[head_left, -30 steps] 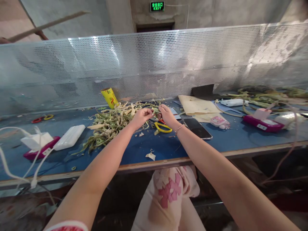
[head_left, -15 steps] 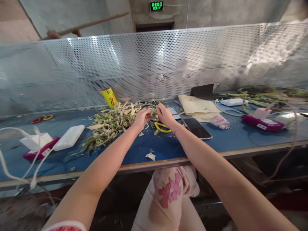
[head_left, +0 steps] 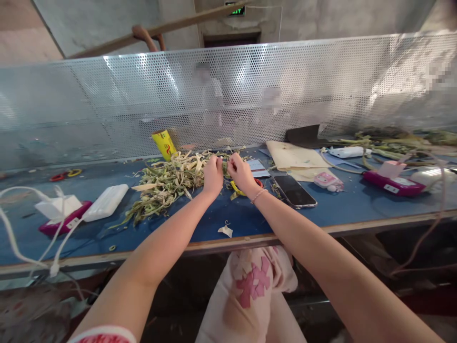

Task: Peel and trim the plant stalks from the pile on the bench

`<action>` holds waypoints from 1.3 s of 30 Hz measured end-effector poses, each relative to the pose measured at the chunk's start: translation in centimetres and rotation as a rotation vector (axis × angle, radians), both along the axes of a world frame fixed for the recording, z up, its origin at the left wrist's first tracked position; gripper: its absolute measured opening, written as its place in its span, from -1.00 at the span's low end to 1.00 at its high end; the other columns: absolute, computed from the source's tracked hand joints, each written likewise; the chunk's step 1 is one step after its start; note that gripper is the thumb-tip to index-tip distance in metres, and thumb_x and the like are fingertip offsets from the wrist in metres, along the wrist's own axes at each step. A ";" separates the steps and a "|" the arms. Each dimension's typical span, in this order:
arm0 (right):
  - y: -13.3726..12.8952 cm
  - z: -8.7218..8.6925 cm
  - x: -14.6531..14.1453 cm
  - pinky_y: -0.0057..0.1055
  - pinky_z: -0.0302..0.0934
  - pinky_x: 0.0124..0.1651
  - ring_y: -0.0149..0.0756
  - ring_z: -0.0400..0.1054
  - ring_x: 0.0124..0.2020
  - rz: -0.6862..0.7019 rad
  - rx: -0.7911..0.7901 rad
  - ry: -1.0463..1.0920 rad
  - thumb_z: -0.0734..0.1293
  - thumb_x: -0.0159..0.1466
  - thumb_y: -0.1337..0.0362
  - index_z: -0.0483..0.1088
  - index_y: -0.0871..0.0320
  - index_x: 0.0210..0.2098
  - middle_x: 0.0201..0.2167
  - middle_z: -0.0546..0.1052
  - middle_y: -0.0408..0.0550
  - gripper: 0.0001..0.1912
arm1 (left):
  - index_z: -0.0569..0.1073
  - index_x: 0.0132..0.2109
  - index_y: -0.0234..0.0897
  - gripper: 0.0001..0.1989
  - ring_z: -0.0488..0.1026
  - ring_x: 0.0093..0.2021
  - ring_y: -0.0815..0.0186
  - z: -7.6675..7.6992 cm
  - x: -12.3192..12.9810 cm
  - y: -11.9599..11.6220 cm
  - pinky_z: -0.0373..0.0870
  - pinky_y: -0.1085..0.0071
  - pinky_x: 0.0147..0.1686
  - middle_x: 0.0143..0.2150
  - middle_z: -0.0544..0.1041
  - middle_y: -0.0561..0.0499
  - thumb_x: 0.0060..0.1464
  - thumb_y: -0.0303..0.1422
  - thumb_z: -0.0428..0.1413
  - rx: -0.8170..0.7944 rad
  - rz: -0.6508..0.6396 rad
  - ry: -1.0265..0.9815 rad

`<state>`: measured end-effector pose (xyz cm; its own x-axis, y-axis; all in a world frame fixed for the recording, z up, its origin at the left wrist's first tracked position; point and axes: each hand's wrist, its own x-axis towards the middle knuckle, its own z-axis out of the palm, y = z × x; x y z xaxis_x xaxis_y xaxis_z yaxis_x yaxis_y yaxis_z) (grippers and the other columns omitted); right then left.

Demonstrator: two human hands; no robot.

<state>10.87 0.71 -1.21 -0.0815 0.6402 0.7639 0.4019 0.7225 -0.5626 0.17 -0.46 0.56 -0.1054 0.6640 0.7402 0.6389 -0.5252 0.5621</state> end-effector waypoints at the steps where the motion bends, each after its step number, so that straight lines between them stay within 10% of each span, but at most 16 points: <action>1: 0.0 0.0 -0.1 -0.54 -0.11 -0.49 -0.54 -0.08 -0.64 0.010 -0.020 0.028 0.11 0.14 0.35 0.03 0.11 -0.44 -0.68 0.06 -0.34 -0.93 | 0.11 -0.50 -0.23 -0.78 0.16 -0.54 0.40 0.0 0.0 0.0 0.06 0.44 -0.45 -0.58 0.19 0.10 0.11 -0.39 -0.11 0.002 -0.001 0.004; 7: 0.3 -0.3 -0.6 -0.51 -0.04 -0.50 -0.48 0.08 -0.65 0.114 -0.143 0.192 0.11 0.19 0.30 0.09 0.10 -0.25 -0.68 0.16 -0.32 -0.88 | 0.11 -0.49 -0.23 -0.79 0.13 -0.55 0.40 -0.4 -0.2 0.4 0.03 0.44 -0.47 -0.60 0.17 0.11 0.09 -0.38 -0.09 0.049 -0.031 -0.019; 39: 0.7 -0.2 -0.9 -0.51 0.04 -0.54 -0.51 0.08 -0.66 0.278 -0.377 0.291 0.17 0.15 0.23 0.06 0.10 -0.52 -0.70 0.17 -0.32 -0.82 | 0.20 -0.43 -0.25 -0.86 0.26 -0.44 0.40 -0.8 -0.2 1.1 0.20 0.44 -0.39 -0.47 0.27 0.07 0.08 -0.34 -0.06 -0.061 -0.134 -0.165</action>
<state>9.94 1.36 -1.46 -0.1066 0.8581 0.5023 0.0141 0.5065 -0.8621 -0.02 0.65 -0.23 -0.1301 0.7234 0.6781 0.4623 -0.5607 0.6869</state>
